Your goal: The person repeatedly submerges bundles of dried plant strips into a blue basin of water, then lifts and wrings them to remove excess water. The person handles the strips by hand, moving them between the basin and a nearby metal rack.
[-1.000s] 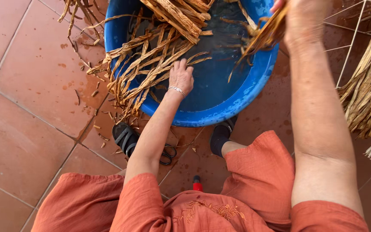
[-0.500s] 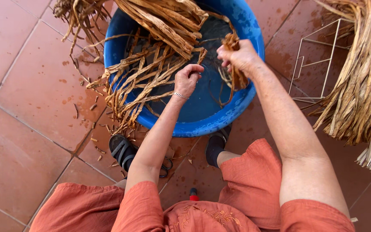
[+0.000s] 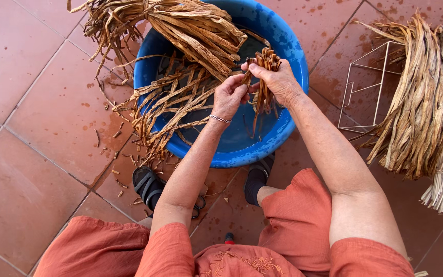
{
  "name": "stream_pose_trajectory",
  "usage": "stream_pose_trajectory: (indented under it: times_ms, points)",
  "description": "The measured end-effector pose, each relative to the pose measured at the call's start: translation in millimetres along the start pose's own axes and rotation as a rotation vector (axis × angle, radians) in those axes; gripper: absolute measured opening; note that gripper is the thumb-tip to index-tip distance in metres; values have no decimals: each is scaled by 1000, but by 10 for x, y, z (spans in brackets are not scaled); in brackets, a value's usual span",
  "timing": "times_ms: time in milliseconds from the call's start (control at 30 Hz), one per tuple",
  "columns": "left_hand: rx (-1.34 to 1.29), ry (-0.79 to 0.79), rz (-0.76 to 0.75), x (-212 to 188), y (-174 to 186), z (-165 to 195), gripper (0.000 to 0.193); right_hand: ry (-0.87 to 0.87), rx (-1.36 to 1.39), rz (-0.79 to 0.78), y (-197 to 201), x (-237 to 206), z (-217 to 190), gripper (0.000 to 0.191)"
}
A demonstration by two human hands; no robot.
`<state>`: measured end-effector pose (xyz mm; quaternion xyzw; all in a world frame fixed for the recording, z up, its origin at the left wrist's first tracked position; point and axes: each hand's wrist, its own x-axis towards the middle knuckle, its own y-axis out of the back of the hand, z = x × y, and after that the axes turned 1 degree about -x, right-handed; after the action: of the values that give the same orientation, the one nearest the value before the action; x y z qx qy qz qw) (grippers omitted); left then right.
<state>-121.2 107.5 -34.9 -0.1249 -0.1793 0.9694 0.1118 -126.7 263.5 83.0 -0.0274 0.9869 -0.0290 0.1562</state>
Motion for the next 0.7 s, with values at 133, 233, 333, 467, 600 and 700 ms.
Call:
stream_pose_trajectory:
  times_ms: [133, 233, 333, 467, 600, 700]
  points:
    - [75, 79, -10, 71, -83, 90, 39, 22, 19, 42, -16, 16, -5, 21]
    - [35, 68, -37, 160, -147, 196, 27, 48, 79, 33, -17, 17, 32, 20]
    - [64, 1, -29, 229, -218, 282, 30, 104, 118, 40, -19, 77, 125, 16]
    - [225, -58, -15, 268, -293, 305, 29, 203, 120, 219, 22, 273, 333, 10]
    - [551, -307, -1, 338, -330, 268, 31, 245, 125, 299, 70, 471, 564, 12]
    - [554, -258, -27, 389, -335, 220, 31, 268, 12, 393, 99, 574, 619, 15]
